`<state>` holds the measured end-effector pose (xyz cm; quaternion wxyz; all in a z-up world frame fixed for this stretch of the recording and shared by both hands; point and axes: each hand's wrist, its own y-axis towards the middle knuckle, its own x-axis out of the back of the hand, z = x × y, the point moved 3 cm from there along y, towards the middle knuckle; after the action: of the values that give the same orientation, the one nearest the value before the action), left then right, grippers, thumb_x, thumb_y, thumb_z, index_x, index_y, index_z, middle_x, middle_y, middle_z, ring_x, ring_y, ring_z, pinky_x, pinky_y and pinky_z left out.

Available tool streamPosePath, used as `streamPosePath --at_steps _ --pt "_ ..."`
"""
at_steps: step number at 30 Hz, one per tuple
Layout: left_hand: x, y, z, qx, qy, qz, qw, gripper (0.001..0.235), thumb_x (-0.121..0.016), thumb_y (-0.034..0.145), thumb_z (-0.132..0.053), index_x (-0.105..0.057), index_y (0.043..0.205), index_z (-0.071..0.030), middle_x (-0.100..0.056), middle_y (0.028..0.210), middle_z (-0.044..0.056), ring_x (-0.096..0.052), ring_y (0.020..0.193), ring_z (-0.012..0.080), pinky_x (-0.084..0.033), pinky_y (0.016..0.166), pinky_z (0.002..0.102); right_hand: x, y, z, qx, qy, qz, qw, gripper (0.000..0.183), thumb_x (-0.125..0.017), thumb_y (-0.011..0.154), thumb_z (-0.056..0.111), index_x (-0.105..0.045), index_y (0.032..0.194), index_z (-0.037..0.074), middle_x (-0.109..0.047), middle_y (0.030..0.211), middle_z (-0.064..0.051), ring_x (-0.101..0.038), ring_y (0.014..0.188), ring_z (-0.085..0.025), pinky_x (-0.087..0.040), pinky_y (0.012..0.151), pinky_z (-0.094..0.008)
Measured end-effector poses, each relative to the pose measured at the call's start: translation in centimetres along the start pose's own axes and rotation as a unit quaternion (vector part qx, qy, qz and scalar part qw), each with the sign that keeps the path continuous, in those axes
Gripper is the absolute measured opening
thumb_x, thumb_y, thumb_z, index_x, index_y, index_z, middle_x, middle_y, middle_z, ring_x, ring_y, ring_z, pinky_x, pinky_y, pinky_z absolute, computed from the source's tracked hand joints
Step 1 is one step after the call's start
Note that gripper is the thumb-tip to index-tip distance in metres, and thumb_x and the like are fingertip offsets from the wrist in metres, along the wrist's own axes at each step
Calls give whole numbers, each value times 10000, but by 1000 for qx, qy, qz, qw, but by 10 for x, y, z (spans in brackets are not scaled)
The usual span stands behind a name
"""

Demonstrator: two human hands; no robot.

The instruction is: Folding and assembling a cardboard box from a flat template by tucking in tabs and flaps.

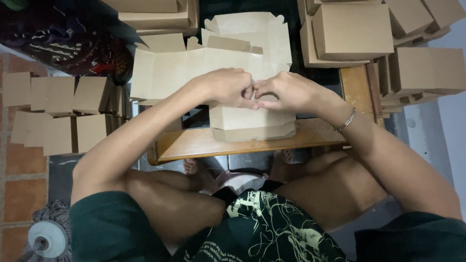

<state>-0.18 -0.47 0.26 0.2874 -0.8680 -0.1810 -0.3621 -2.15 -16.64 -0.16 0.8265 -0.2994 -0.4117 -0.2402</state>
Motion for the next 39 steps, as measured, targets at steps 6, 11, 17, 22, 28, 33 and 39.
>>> streamPosePath --at_steps 6,11,17,22,28,33,39 --pt "-12 17 15 9 9 -17 1000 202 -722 877 -270 -770 769 -107 -739 761 145 -721 742 368 -551 693 449 -10 7 -16 -11 -15 -18 1000 195 -633 997 279 -772 975 145 -756 1236 -43 -633 1267 -332 -594 858 -515" --pt "-7 18 8 12 21 -23 999 165 -718 867 -226 -764 801 -83 -737 774 162 -732 746 375 -556 671 447 -19 11 -29 10 -18 -52 998 171 -652 974 253 -735 875 141 -770 1119 -67 -715 1041 -316 -592 770 -440" --pt "-16 37 23 24 48 -42 998 153 -759 836 -247 -737 751 -121 -715 697 137 -729 669 360 -553 589 425 -31 17 -43 43 -40 -88 994 210 -692 943 252 -691 794 104 -739 1071 -81 -699 1025 -323 -578 767 -419" --pt "-8 28 7 41 52 -26 997 182 -762 848 -204 -764 883 -26 -736 775 220 -755 736 396 -601 638 474 -30 15 -43 18 -24 -95 995 196 -728 895 257 -686 763 120 -666 1044 -64 -655 1014 -308 -552 815 -405" --pt "-7 26 3 59 78 -44 994 205 -785 836 -207 -769 872 -6 -731 745 228 -757 712 401 -612 613 497 -33 18 -53 -21 38 -81 996 209 -759 856 311 -687 748 148 -623 980 -42 -634 971 -281 -536 805 -408" --pt "-11 25 11 28 73 -88 993 198 -780 842 -190 -767 866 7 -715 693 203 -751 677 403 -614 613 525 -31 24 -51 -48 49 -71 995 159 -813 772 297 -730 729 167 -641 946 -61 -637 952 -286 -539 797 -420" --pt "-1 -11 -6 0 0 -45 999 245 -732 865 -237 -767 845 5 -742 811 266 -744 816 468 -586 752 566 -38 33 -57 -81 37 -67 994 177 -846 704 376 -750 710 227 -623 916 -10 -643 936 -234 -550 776 -404"
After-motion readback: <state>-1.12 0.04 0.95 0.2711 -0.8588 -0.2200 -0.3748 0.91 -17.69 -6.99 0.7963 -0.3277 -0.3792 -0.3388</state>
